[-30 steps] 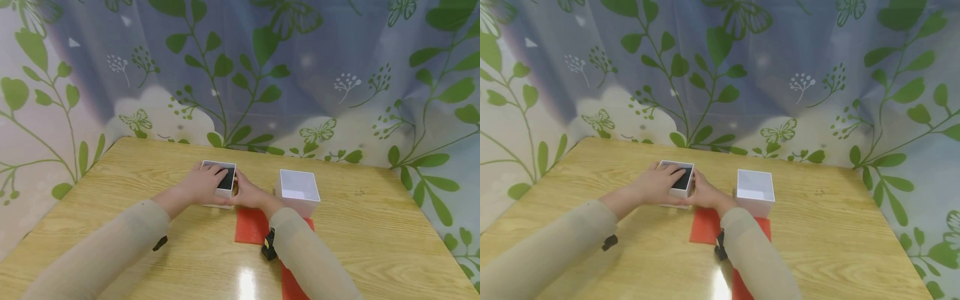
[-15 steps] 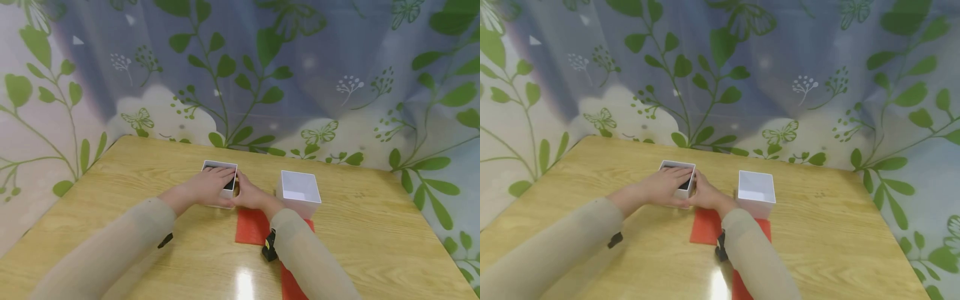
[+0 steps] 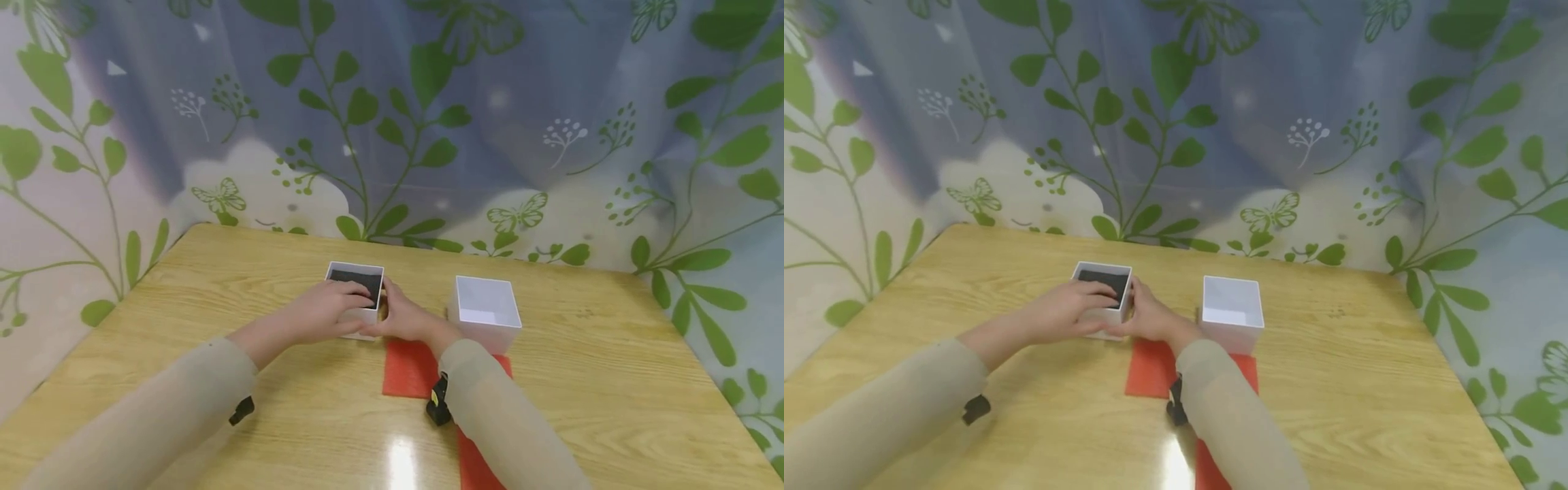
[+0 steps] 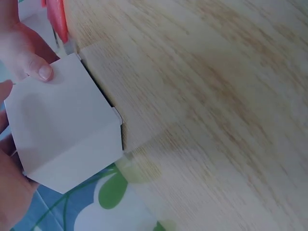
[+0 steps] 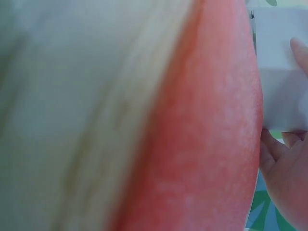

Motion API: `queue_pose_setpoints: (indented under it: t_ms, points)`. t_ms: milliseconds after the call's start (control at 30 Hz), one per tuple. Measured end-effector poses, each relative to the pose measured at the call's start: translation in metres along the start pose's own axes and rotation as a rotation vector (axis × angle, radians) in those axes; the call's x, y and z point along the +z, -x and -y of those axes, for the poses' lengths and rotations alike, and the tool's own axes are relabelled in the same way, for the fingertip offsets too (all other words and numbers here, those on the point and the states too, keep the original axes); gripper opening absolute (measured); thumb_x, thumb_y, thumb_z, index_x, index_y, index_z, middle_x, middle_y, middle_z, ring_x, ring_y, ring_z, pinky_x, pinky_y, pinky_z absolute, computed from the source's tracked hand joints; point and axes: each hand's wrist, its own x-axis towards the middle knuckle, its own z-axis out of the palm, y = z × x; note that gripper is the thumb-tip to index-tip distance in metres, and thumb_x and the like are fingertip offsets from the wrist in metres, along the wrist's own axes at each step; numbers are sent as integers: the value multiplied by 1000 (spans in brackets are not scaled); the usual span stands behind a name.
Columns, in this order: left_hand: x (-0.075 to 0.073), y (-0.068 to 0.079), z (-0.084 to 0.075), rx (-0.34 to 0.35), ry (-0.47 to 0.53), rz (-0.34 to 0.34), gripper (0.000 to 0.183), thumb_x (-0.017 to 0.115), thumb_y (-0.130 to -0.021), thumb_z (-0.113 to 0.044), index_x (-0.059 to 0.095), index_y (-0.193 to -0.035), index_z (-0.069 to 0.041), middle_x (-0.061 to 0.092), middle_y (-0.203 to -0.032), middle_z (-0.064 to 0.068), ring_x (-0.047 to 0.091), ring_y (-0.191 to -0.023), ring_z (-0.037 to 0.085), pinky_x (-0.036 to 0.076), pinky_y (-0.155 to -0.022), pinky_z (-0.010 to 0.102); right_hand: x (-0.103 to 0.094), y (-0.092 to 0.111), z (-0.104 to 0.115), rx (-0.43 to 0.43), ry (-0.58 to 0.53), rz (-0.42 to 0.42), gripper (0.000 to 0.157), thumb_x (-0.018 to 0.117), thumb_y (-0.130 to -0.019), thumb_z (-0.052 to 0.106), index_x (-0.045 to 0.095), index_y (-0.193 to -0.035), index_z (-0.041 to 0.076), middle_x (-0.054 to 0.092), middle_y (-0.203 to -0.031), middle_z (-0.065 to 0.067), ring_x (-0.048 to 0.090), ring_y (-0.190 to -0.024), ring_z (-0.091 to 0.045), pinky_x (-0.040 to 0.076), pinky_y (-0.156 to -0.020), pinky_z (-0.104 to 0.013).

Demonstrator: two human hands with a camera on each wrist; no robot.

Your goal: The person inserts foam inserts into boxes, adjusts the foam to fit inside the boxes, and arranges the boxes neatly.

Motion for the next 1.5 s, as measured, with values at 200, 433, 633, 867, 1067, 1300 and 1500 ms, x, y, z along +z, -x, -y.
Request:
queue_pose_setpoints:
  t_ms: [200,433,633,867,1067,1300,1500]
  points:
    - [-2,2,-3,-3,117,-29,31,62,-91,-26,66,-113,-5,57,-119,10,57,-103,24,46,-90,38,-1,0,1,8,24,1,92,79,-76,22,17,-143,9,29,-140,-13,33,-126,-21,23,-107,-36]
    - [1,2,-4,-20,200,-44,28,62,-91,-26,67,-111,-7,57,-115,6,58,-101,21,47,-88,36,0,2,0,13,19,7,91,79,-76,20,17,-141,8,31,-137,-13,36,-123,-21,25,-106,-36]
    - [2,0,-4,-25,206,-63,27,63,-90,-26,67,-109,-7,58,-112,4,58,-99,19,48,-86,36,-2,3,2,-1,10,1,89,79,-75,17,19,-140,7,33,-135,-13,38,-121,-22,26,-106,-37]
    - [0,0,-5,-39,176,-10,29,62,-90,-28,67,-110,-7,57,-114,5,58,-98,20,48,-85,36,-1,2,0,-20,20,5,88,78,-75,16,19,-139,4,32,-135,-16,37,-121,-24,25,-106,-39]
    - [0,0,-8,-55,162,-12,30,63,-89,-27,66,-110,-6,57,-115,7,58,-99,23,47,-86,38,-1,3,-1,-13,1,9,87,78,-76,15,19,-139,5,32,-133,-15,41,-119,-24,29,-104,-38]
    - [-2,-3,-11,-112,154,2,30,64,-89,-29,65,-108,-6,57,-115,8,57,-101,22,47,-87,37,-2,2,0,-10,2,19,85,78,-76,17,20,-138,7,32,-132,-13,41,-117,-23,32,-102,-37]
    - [-2,-1,-9,-72,96,-39,27,66,-86,-28,68,-101,-6,57,-113,10,56,-100,24,46,-88,41,0,0,-3,-14,22,15,86,78,-76,18,20,-139,7,32,-134,-13,39,-119,-23,29,-104,-36]
